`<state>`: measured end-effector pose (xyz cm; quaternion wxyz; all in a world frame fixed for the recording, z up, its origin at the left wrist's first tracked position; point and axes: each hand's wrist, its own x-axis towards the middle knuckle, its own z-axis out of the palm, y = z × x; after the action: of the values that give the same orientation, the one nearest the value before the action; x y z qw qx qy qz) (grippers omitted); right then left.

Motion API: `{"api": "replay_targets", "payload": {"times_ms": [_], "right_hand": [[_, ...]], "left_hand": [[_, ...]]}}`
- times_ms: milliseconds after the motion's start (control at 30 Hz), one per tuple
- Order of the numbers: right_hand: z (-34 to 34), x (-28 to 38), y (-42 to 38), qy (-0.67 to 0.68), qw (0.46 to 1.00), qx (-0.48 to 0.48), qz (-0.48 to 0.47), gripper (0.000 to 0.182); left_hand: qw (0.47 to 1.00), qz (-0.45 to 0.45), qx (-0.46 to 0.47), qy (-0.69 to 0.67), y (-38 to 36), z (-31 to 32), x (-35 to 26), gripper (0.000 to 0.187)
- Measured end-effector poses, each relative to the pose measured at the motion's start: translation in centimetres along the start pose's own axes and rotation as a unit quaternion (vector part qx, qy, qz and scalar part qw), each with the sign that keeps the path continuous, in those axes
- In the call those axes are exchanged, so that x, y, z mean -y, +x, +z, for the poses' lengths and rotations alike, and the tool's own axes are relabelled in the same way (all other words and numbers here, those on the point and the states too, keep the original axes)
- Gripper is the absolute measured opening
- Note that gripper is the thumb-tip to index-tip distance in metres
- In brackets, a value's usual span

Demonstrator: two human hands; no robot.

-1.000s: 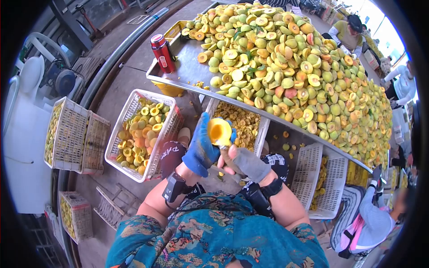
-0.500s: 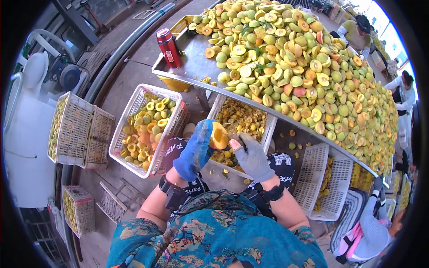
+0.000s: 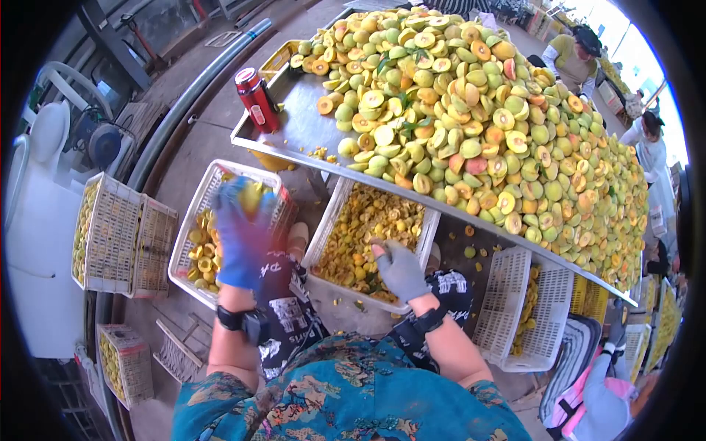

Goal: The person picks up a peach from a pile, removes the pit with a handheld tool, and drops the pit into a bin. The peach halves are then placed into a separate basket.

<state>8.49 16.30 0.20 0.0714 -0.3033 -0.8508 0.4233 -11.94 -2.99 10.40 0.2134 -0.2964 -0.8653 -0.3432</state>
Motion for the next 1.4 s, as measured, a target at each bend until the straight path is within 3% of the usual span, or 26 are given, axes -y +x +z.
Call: {"api": "replay_targets", "payload": {"times_ms": [33, 100, 133, 200, 267, 333, 500, 567, 633, 733, 867, 967, 1000, 1033, 1100, 1133, 1167, 1233, 1300, 1333, 1367, 1400], "right_hand": [[0.0, -0.3, 0.2, 0.013, 1.0, -0.01, -0.016, 0.039], [-0.4, -0.4, 0.2, 0.047, 0.999, 0.019, -0.004, 0.042], [-0.2, -0.6, 0.2, 0.062, 0.998, 0.032, -0.003, 0.043], [0.5, -1.5, 0.3, 0.072, 0.997, 0.035, -0.002, 0.043], [1.8, -2.8, 0.5, 0.098, 0.993, 0.036, -0.052, 0.046], [1.1, -2.2, 0.4, 0.082, 0.994, 0.059, -0.031, 0.05], [-1.2, -1.3, 0.1, 0.112, 0.984, 0.139, 0.02, 0.055], [-2.3, -1.4, 0.1, 0.104, 0.984, 0.142, 0.039, 0.056], [-1.4, -2.3, -0.4, 0.15, 0.982, 0.116, 0.01, 0.058], [-2.1, -2.5, -0.6, 0.169, 0.98, 0.109, 0.008, 0.056], [-1.6, -1.7, -0.8, 0.171, 0.979, 0.107, -0.006, 0.058], [-1.1, -1.5, -1.3, 0.192, 0.976, 0.101, -0.009, 0.062], [-1.2, -1.4, -1.4, 0.213, 0.972, 0.103, -0.005, 0.064], [-1.4, -1.6, -1.6, 0.212, 0.972, 0.099, -0.008, 0.064], [-2.7, -1.3, -2.6, 0.215, 0.976, 0.037, 0.01, 0.068], [-2.9, -1.0, -3.0, 0.191, 0.981, -0.018, 0.025, 0.069], [-3.3, -0.9, -3.0, 0.217, 0.975, -0.048, -0.014, 0.063], [-4.5, 0.0, -3.2, 0.202, 0.975, -0.095, -0.016, 0.054], [-6.0, 2.3, -3.7, 0.261, 0.958, -0.118, -0.006, 0.046], [-7.1, 4.2, -4.3, 0.286, 0.95, -0.123, 0.034, 0.041], [-7.0, 4.9, -4.4, 0.274, 0.95, -0.15, 0.014, 0.04], [-5.0, 3.4, -3.5, 0.319, 0.936, -0.149, -0.004, 0.039]], "left_hand": [[0.987, -0.004, -0.032, 0.16, 1.1, 0.3, 2.3, 0.049], [0.957, 0.029, -0.067, 0.279, 3.3, 0.5, 4.5, 0.051], [0.958, 0.031, -0.071, 0.277, 4.1, 1.7, 4.4, 0.051], [0.994, 0.101, -0.003, 0.051, 6.2, 5.2, 2.2, 0.045], [0.984, 0.169, 0.054, 0.011, 7.6, 10.3, -0.7, 0.04], [0.967, 0.214, 0.129, -0.052, 9.1, 16.7, -2.9, 0.038], [0.94, 0.226, 0.253, 0.041, 11.4, 32.6, -3.8, 0.047], [0.932, 0.164, 0.322, 0.036, 11.4, 32.9, -6.3, 0.051], [0.936, 0.13, 0.326, 0.022, 10.6, 36.7, -4.2, 0.053], [0.957, 0.167, 0.228, -0.064, 9.2, 37.7, -1.7, 0.055], [0.948, 0.102, 0.303, 0.0, 9.5, 35.6, -1.2, 0.066], [0.953, 0.054, 0.292, -0.067, 9.1, 32.7, -1.4, 0.069], [0.967, 0.071, 0.232, -0.083, 8.6, 31.7, -1.6, 0.056], [0.967, 0.076, 0.229, -0.084, 8.8, 31.0, -2.0, 0.056], [0.953, -0.033, 0.245, -0.177, 8.0, 29.4, -1.9, 0.043], [0.93, -0.107, 0.235, -0.263, 6.8, 28.8, -1.9, 0.031], [0.814, -0.234, 0.294, -0.443, 5.7, 23.9, -5.0, 0.025], [0.776, -0.175, 0.34, -0.503, 3.7, 19.9, -5.4, 0.028], [0.735, -0.18, 0.395, -0.521, 2.1, 13.6, -7.9, 0.04], [0.708, -0.172, 0.387, -0.566, 0.9, 11.0, -9.4, 0.045], [0.682, -0.168, 0.375, -0.605, -0.3, 9.1, -10.7, 0.049], [0.699, -0.139, 0.367, -0.598, -1.2, 8.4, -11.0, 0.05]]}}
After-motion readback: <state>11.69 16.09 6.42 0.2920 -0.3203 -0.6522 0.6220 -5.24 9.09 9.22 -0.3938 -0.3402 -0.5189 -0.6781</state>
